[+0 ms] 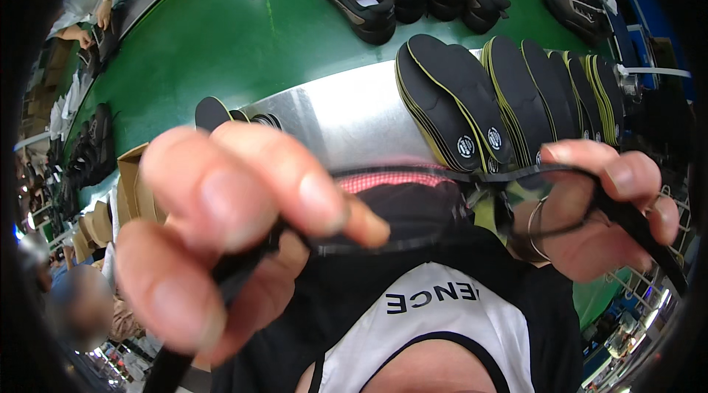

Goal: The person inserts yellow insoles into black shoes on a green conveyor belt. They pick up each shoe, place an insole inside, and return the shoe to the belt. The person also retrieves insoles from plastic bags and stacks them nearby.

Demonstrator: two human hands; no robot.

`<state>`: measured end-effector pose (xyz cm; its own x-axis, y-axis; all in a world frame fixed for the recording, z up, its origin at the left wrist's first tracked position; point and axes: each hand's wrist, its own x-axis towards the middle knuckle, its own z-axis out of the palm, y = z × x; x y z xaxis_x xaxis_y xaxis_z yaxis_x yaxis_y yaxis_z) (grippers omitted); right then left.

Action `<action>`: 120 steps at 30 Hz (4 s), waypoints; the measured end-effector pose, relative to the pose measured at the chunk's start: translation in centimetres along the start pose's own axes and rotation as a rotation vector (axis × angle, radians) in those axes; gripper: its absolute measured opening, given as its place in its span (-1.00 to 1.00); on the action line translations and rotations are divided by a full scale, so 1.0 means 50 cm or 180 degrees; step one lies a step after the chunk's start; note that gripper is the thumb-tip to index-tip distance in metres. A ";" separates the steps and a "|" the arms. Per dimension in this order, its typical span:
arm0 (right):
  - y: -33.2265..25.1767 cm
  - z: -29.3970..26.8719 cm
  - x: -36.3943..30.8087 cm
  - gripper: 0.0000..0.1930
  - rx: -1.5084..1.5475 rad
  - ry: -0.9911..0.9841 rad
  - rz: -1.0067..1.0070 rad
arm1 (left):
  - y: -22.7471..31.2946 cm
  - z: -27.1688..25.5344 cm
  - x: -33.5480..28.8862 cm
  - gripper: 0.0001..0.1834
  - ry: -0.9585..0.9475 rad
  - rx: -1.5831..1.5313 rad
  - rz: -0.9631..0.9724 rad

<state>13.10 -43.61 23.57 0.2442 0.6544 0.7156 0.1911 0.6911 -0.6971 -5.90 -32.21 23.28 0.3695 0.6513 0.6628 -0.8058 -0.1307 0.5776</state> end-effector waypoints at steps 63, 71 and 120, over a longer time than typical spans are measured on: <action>0.297 -0.080 -0.051 -0.47 -0.2618 -0.1081 0.2364 | -0.412 -0.207 -0.079 -0.64 0.2102 -0.1974 -0.3092; 0.436 -0.055 0.059 -0.62 -0.2652 -0.1264 0.1963 | -0.406 -0.298 0.052 -0.39 0.0599 -0.0160 -0.2945; 0.508 0.166 0.152 -0.42 -0.4344 -0.4484 0.2835 | -0.441 -0.561 0.130 -0.73 -0.0111 0.3392 -0.2445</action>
<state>11.93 -18.52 11.66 0.0735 0.7722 -0.6311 0.9955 -0.0187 0.0930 1.28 -4.15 1.48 0.5917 0.8061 0.0012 0.3664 -0.2703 0.8903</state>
